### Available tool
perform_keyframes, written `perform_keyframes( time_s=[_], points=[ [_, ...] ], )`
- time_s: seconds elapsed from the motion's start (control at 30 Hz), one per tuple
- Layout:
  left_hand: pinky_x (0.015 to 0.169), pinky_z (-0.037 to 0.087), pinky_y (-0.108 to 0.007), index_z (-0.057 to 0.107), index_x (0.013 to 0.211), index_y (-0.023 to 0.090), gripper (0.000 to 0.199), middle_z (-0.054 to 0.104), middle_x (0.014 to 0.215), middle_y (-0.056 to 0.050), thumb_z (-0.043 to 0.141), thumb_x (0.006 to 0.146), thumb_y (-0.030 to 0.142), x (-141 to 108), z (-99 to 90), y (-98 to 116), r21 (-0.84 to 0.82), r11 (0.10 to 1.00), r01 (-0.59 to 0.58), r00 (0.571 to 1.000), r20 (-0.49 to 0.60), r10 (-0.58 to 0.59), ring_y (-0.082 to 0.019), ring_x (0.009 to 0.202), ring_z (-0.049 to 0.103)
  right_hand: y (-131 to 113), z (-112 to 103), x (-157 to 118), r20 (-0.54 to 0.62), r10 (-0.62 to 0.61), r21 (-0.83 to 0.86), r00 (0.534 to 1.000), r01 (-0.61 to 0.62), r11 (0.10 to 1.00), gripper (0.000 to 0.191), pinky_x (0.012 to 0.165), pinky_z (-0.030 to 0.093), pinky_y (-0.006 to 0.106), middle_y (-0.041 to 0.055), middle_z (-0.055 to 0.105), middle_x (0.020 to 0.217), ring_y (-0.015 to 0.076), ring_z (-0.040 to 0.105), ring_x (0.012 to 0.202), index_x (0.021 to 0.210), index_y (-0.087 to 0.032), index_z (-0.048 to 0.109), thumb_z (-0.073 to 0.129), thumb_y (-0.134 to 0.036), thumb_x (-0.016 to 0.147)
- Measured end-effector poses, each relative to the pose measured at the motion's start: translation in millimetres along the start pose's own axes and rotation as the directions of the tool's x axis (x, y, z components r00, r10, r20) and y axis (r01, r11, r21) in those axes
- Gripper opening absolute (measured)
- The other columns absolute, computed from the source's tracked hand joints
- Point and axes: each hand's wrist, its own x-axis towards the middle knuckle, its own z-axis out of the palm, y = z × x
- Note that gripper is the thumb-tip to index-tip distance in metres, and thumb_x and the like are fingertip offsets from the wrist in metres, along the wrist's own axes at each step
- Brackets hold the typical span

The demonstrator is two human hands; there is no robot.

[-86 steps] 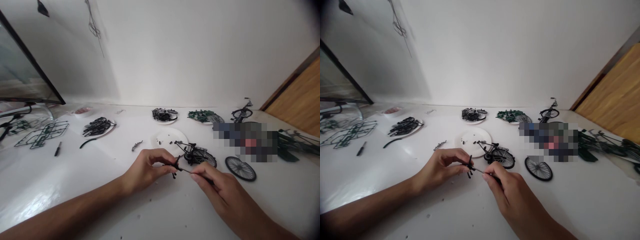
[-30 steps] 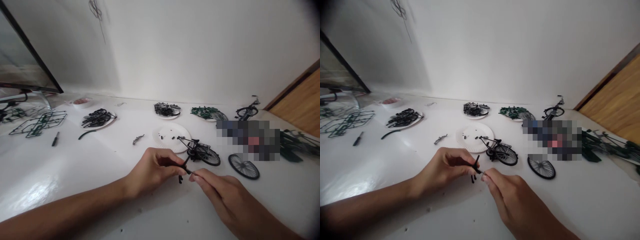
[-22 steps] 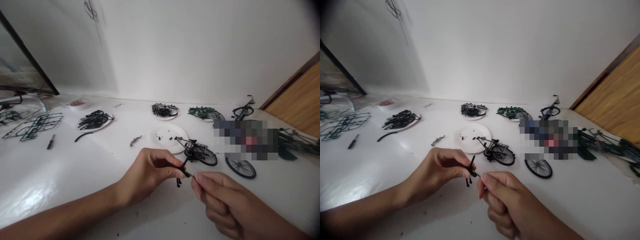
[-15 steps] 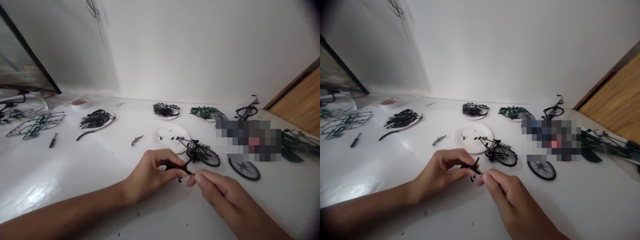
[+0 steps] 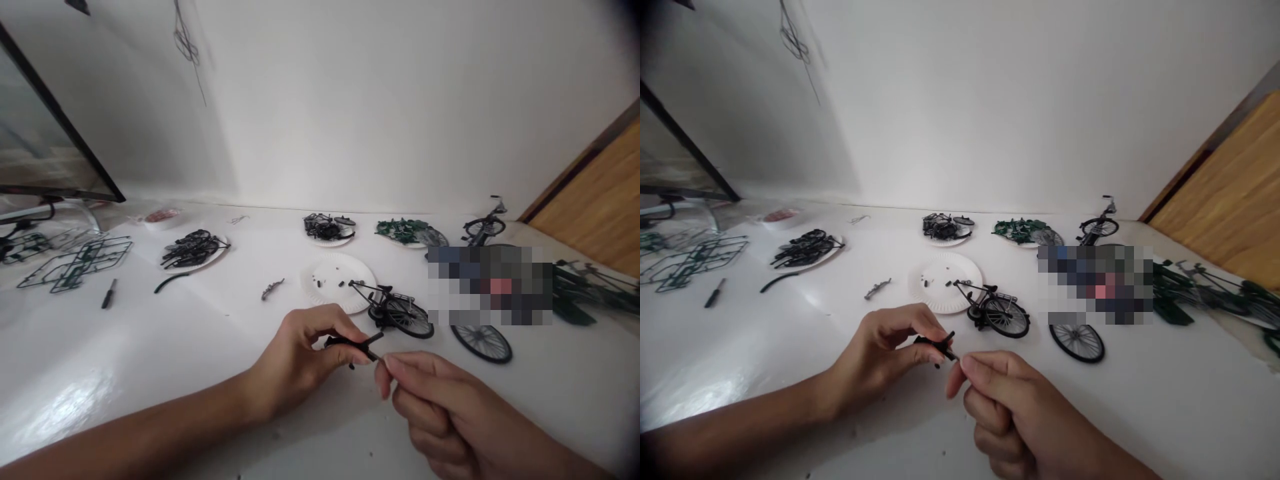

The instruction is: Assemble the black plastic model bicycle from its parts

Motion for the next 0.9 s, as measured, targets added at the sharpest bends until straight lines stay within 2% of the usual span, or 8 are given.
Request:
perform_keyframes(
  time_s=[0.13, 0.23, 0.37, 0.43, 0.57, 0.7, 0.77, 0.9],
  points=[
    [0.076, 0.050, -0.030, 0.068, 0.086, 0.011, 0.015, 0.070, 0.086, -0.007, 0.078, 0.078, 0.019, 3, 0.3, -4, -0.128, 0.980, 0.155, 0.988, 0.020, -0.153, -0.016, 0.082, 0.065, 4, -4, 4, -0.129, -0.475, -0.636, 0.871, 0.295, 0.713, 0.032, 0.051, 0.032, 0.027, -0.0011, 0.048, 0.063, 0.0134, 0.040, 0.055, 0.083, -0.023, 0.060, 0.045, -0.047, 0.097],
    [0.074, 0.051, -0.029, 0.066, 0.084, 0.011, 0.016, 0.070, 0.082, -0.006, 0.079, 0.078, 0.018, 0, 6.4, -3, -0.249, 0.943, 0.221, 0.975, 0.035, -0.220, -0.016, 0.078, 0.067, 4, -5, 3, -0.022, -0.578, -0.825, 0.815, 0.312, 0.471, 0.033, 0.052, 0.027, 0.029, -0.0009, 0.047, 0.059, 0.0136, 0.037, 0.051, 0.075, -0.023, 0.057, 0.043, -0.042, 0.097],
    [0.074, 0.049, -0.025, 0.067, 0.084, 0.013, 0.012, 0.068, 0.082, -0.003, 0.077, 0.080, 0.018, -10, 11.5, 7, -0.137, 0.981, 0.136, 0.989, -0.038, -0.143, -0.012, 0.079, 0.063, 1, 3, -5, -0.150, -0.167, -0.334, 0.974, 0.109, 0.936, 0.036, 0.040, 0.016, 0.024, -0.0086, 0.026, 0.049, 0.0089, 0.018, 0.040, 0.078, -0.024, 0.051, 0.041, -0.054, 0.095],
    [0.078, 0.049, -0.025, 0.068, 0.087, 0.014, 0.008, 0.068, 0.086, -0.002, 0.075, 0.083, 0.018, -13, 10.6, 11, 0.005, 1.000, 0.018, 0.999, -0.046, -0.018, -0.012, 0.082, 0.063, -1, 7, -8, -0.079, 0.090, -0.009, 0.993, -0.091, 0.996, 0.036, 0.037, 0.006, 0.021, -0.0114, 0.016, 0.048, 0.0075, 0.006, 0.038, 0.080, -0.026, 0.048, 0.039, -0.057, 0.095],
    [0.081, 0.050, -0.026, 0.069, 0.091, 0.016, 0.010, 0.069, 0.089, -0.002, 0.074, 0.084, 0.021, -11, 7.2, 9, 0.088, 0.994, -0.065, 0.997, -0.039, 0.068, -0.013, 0.086, 0.064, -1, 10, -6, -0.139, -0.090, -0.145, 0.986, 0.070, 0.987, 0.037, 0.038, 0.017, 0.020, -0.0094, 0.026, 0.050, 0.0077, 0.019, 0.039, 0.081, -0.024, 0.052, 0.039, -0.056, 0.096],
    [0.078, 0.051, -0.024, 0.069, 0.088, 0.015, 0.015, 0.069, 0.087, -0.002, 0.078, 0.079, 0.022, -8, 9.7, 4, -0.053, 0.993, 0.101, 0.992, -0.067, -0.105, -0.013, 0.083, 0.064, 4, 6, -1, -0.104, -0.582, -0.789, 0.807, 0.289, 0.542, 0.030, 0.053, 0.035, 0.027, -0.0015, 0.051, 0.061, 0.0140, 0.048, 0.054, 0.079, -0.023, 0.054, 0.039, -0.040, 0.100],
    [0.077, 0.051, -0.024, 0.069, 0.087, 0.014, 0.017, 0.069, 0.086, -0.002, 0.080, 0.077, 0.022, -9, 11.8, 3, -0.117, 0.978, 0.173, 0.981, -0.072, -0.183, -0.012, 0.082, 0.064, 5, 3, -1, -0.011, -0.636, -0.903, 0.771, 0.267, 0.338, 0.029, 0.053, 0.037, 0.028, -0.0001, 0.056, 0.062, 0.0155, 0.052, 0.053, 0.082, -0.023, 0.056, 0.037, -0.035, 0.101],
    [0.076, 0.050, -0.024, 0.068, 0.087, 0.013, 0.018, 0.068, 0.085, -0.002, 0.080, 0.077, 0.021, -10, 13.3, 4, -0.166, 0.960, 0.226, 0.970, -0.056, -0.238, -0.012, 0.081, 0.063, 9, -2, -2, 0.028, -0.697, -0.952, 0.716, 0.231, 0.199, 0.026, 0.051, 0.039, 0.027, 0.0013, 0.063, 0.065, 0.0168, 0.057, 0.052, 0.095, -0.024, 0.061, 0.038, -0.033, 0.101]
  ],
)
